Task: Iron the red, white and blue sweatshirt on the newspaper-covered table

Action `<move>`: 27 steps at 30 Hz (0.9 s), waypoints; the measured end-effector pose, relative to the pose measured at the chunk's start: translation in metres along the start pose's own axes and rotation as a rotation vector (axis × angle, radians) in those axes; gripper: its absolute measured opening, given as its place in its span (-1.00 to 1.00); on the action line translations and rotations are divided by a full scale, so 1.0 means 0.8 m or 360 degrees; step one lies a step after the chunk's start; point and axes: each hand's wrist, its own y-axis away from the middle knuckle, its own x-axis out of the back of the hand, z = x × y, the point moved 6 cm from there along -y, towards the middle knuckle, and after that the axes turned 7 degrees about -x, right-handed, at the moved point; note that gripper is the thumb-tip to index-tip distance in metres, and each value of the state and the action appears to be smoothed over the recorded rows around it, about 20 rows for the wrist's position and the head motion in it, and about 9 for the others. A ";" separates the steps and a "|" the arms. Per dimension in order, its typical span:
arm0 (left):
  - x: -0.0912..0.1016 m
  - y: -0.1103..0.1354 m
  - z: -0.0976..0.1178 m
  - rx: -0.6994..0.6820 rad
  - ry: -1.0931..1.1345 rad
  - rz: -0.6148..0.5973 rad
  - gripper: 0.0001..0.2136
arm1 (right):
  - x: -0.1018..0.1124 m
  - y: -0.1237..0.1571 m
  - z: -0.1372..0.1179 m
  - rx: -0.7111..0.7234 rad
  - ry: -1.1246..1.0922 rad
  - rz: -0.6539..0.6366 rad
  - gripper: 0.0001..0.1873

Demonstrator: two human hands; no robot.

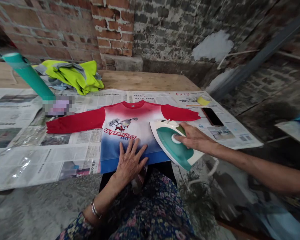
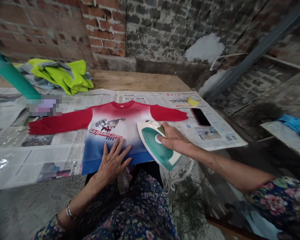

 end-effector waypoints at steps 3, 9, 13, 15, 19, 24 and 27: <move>0.001 0.000 -0.002 -0.0017 -0.0021 0.0003 -0.50 | 0.008 -0.001 0.014 0.0012 0.0109 -0.0026 -0.73; 0.004 0.002 -0.002 -0.0067 -0.0060 0.0011 -0.51 | 0.008 -0.057 0.010 -0.0039 0.0453 0.0108 -0.61; 0.005 0.005 -0.001 -0.0058 -0.0053 0.0051 -0.53 | 0.000 -0.118 -0.012 0.0062 0.0586 0.0219 -0.53; 0.004 0.007 -0.001 -0.0048 -0.0033 0.0091 -0.51 | -0.002 -0.146 -0.028 0.0053 0.0623 0.0225 -0.49; -0.001 0.011 0.002 -0.0033 -0.0015 0.0148 -0.47 | -0.003 -0.188 -0.070 -0.0092 0.0698 0.0178 -0.50; -0.004 0.016 0.008 -0.0028 -0.0018 0.0184 -0.41 | -0.006 -0.217 -0.114 -0.0276 0.0683 0.0141 -0.49; -0.003 0.017 0.010 -0.0022 -0.0022 0.0175 -0.39 | -0.012 -0.222 -0.139 -0.0107 0.0695 0.0095 -0.49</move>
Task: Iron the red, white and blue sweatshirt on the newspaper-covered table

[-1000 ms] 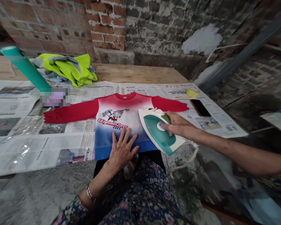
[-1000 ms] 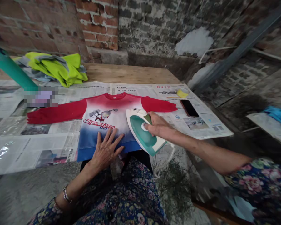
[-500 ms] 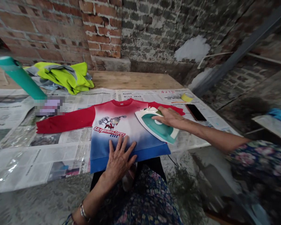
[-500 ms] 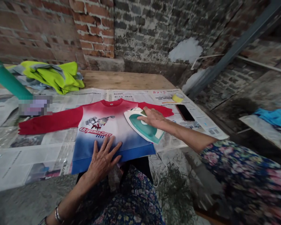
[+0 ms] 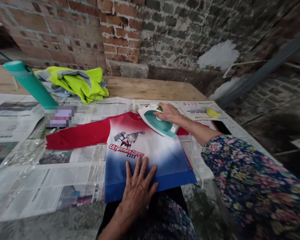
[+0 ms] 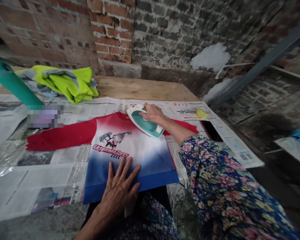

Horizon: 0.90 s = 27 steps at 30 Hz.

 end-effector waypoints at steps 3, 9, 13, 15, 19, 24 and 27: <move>0.005 0.000 0.002 0.0013 -0.0014 0.0015 -0.42 | 0.003 0.006 -0.031 0.0273 0.0019 0.0024 -0.47; 0.011 -0.002 0.005 0.0055 0.0012 0.0074 -0.45 | -0.012 0.019 -0.112 0.0755 0.0122 -0.0049 -0.48; 0.013 -0.004 0.005 0.0069 0.0042 0.0058 -0.47 | -0.023 0.004 -0.134 0.0758 0.0096 -0.0067 -0.44; 0.014 -0.005 0.004 0.0070 0.0054 0.0053 -0.48 | -0.024 -0.009 -0.123 0.0654 0.0083 -0.0042 -0.40; 0.015 -0.006 0.003 0.0091 0.0099 0.0076 -0.49 | -0.021 -0.031 -0.062 0.0368 0.0064 0.0002 -0.36; 0.016 -0.006 0.001 0.0097 0.0129 0.0076 -0.48 | -0.004 -0.038 0.050 -0.0013 0.0144 0.0173 -0.36; 0.017 -0.007 -0.001 0.0092 0.0143 0.0096 -0.50 | 0.010 -0.029 0.116 -0.0242 0.0232 0.0225 -0.33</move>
